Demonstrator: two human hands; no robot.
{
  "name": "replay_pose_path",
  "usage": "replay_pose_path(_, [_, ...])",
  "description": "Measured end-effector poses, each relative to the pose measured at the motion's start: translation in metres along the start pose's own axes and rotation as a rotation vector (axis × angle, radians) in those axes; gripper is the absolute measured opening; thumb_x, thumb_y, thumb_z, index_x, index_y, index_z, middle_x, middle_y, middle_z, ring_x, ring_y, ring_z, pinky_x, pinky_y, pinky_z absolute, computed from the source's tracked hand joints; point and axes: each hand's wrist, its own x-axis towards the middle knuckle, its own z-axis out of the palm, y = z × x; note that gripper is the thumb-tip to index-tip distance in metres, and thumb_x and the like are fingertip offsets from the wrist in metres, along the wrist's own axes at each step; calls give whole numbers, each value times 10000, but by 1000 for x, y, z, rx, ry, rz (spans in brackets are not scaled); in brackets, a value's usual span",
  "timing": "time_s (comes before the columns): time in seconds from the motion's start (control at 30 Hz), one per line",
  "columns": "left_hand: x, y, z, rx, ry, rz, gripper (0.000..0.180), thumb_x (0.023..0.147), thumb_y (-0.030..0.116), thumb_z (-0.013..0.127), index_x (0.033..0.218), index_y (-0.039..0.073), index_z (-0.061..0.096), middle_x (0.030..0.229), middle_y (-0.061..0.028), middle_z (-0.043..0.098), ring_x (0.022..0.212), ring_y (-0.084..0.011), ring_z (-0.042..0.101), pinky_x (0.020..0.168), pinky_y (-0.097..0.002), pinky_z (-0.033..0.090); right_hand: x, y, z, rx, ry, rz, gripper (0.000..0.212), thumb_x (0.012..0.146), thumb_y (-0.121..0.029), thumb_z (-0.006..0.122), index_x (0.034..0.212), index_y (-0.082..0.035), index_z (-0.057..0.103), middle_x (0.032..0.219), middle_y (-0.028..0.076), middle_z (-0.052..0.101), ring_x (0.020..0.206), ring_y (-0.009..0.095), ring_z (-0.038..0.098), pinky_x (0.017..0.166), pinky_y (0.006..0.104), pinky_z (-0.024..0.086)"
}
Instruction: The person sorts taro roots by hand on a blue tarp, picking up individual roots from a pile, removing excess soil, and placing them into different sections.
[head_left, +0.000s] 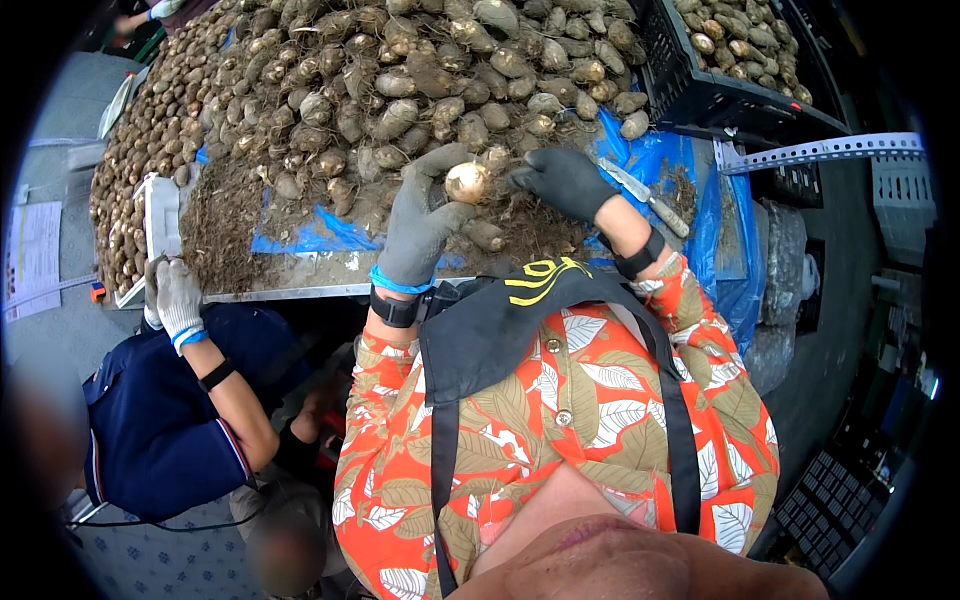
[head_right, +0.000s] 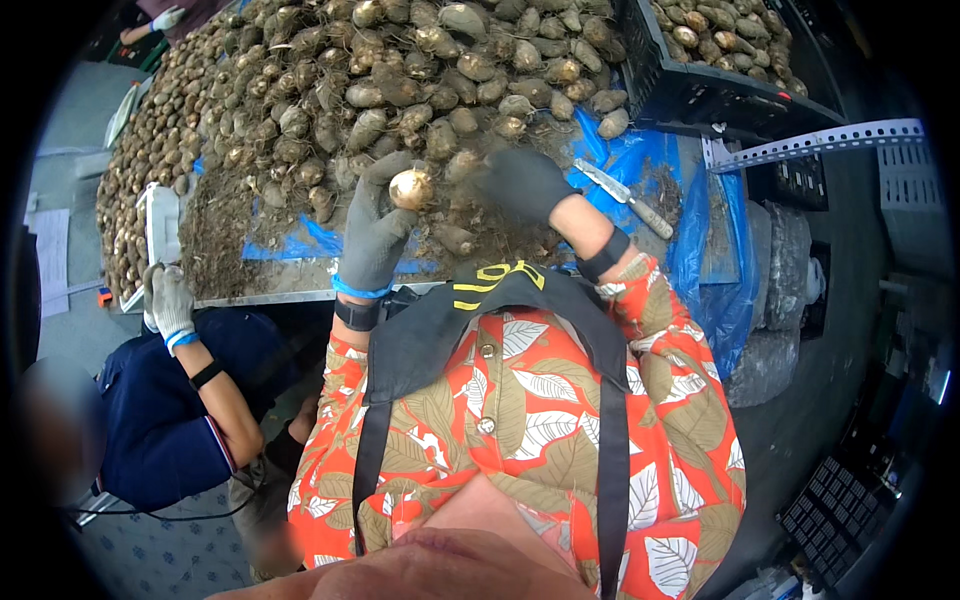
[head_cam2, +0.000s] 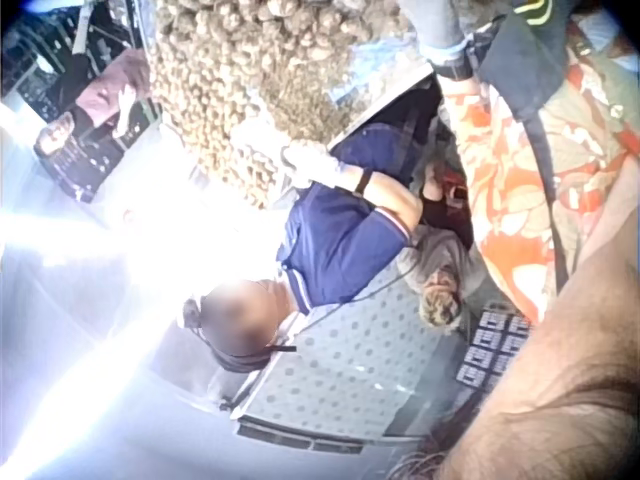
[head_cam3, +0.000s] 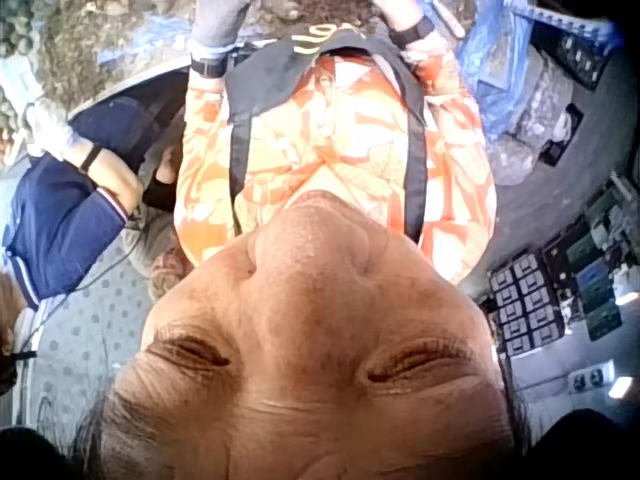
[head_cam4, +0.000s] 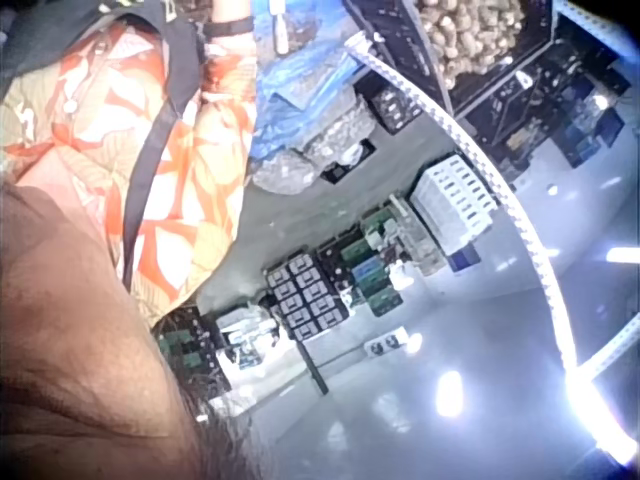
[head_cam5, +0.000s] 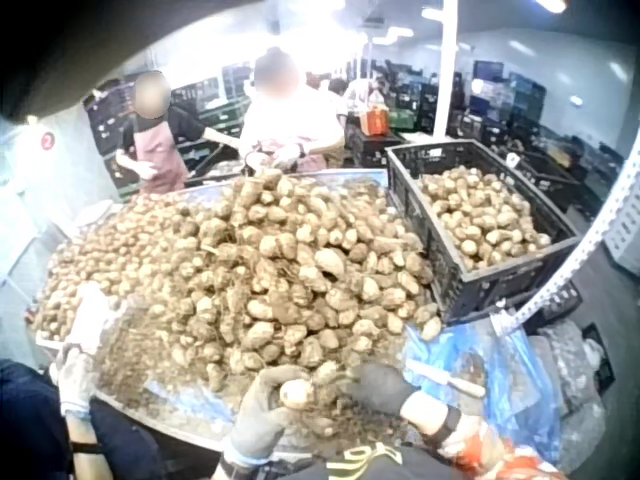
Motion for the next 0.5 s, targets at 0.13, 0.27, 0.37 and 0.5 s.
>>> replay_pose_path(0.13, [5, -10, -5, 83, 5, 126, 813, 745, 200, 768, 1399, -19, 338, 1351, -128, 458, 1199, -197, 489, 1006, -331, 408, -17, -10, -18, 674, 286, -379, 361, 867, -222, 608, 1187, -56, 593, 967, 125, 677, 820, 207, 673, 701, 333, 524])
replay_pose_path(0.27, [4, -6, 8, -146, -64, 38, 791, 768, 284, 721, 1405, -15, 361, 1334, -137, 486, 1226, -218, 470, 1066, -340, 335, -23, -24, -16, 806, 247, -406, 281, 832, -212, 645, 1050, -36, 664, 885, 96, 669, 713, 140, 648, 621, 270, 509])
replay_pose_path(0.37, [1, 1, 13, -286, -115, -42, 758, 800, 316, 707, 1393, -15, 371, 1317, -132, 496, 1192, -216, 497, 1029, -329, 371, -27, -32, -13, 811, 258, -287, 209, 859, -224, 597, 954, -57, 680, 925, 88, 666, 738, 171, 652, 656, 296, 517])
replay_pose_path(0.5, [-2, -10, 5, -478, -124, -84, 734, 817, 256, 703, 1407, 21, 334, 1228, -117, 530, 1022, -202, 559, 831, -311, 463, -19, -10, -4, 303, 381, -429, 206, 883, -229, 564, 986, -94, 681, 992, 84, 668, 878, 226, 641, 785, 339, 507])
